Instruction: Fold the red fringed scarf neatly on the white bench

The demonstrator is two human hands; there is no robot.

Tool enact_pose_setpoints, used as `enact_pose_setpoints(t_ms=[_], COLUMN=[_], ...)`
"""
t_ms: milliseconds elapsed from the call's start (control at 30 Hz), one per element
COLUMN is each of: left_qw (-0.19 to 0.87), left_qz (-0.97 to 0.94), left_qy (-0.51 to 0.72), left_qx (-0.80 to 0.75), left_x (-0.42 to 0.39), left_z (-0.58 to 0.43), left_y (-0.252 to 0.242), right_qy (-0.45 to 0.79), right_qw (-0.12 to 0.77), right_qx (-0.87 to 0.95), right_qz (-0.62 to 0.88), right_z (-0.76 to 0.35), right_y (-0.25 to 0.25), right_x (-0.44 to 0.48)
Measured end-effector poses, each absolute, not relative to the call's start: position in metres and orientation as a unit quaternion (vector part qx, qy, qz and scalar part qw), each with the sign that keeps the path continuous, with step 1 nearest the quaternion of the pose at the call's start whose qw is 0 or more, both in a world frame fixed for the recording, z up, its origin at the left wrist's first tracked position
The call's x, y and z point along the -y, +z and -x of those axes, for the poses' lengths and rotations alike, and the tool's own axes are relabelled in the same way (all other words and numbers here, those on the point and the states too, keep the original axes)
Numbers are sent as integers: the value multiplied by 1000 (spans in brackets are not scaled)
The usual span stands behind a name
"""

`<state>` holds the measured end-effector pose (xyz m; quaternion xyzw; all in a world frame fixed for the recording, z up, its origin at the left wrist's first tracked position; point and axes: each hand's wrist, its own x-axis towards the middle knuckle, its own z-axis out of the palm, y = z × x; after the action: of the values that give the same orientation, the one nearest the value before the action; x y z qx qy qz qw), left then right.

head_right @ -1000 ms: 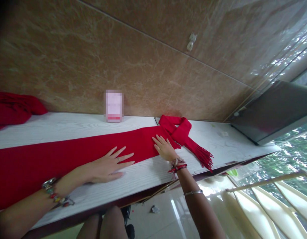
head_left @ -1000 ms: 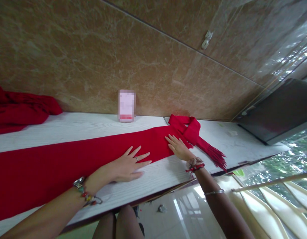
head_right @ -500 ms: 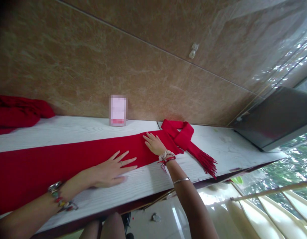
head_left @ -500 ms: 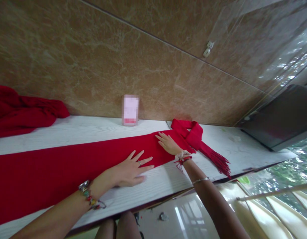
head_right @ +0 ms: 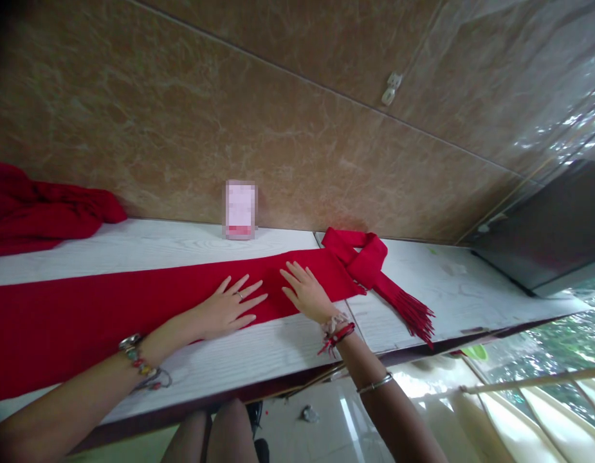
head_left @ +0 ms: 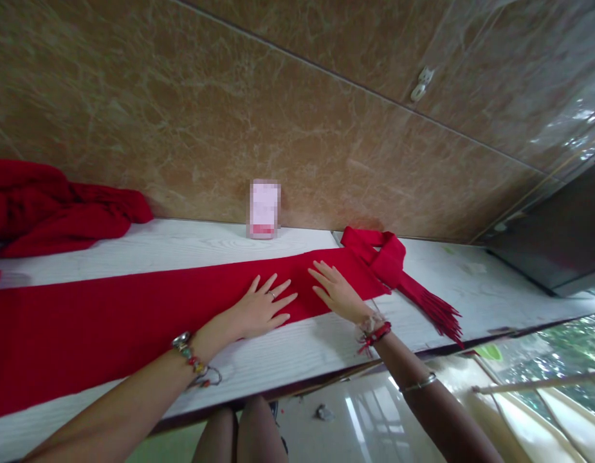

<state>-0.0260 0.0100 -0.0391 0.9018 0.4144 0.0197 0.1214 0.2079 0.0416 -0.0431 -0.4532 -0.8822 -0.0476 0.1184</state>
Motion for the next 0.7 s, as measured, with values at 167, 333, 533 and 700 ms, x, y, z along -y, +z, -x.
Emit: enact_pose_setpoints(t_ms=[167,333,533,700], left_qw=[91,90,103,87], left_qz=[-918,-933,-920,-862], left_qy=[5,-13,-6,80], left_qx=[-386,-347,-379,-493], left_x=[-7,5,11,-33], left_z=[34,69,128,143], left_y=[-45,-38,-33,-23], right_qy=[-68,-86,-110,-109], right_qw=[56,63,124,176], right_qx=[888,886,884,932], right_qz=[451,451,436,296], right_z=[-190,-194,-194,-157], right_y=[-49,-52,-52,-39], right_x=[-26,-30,-28,-7])
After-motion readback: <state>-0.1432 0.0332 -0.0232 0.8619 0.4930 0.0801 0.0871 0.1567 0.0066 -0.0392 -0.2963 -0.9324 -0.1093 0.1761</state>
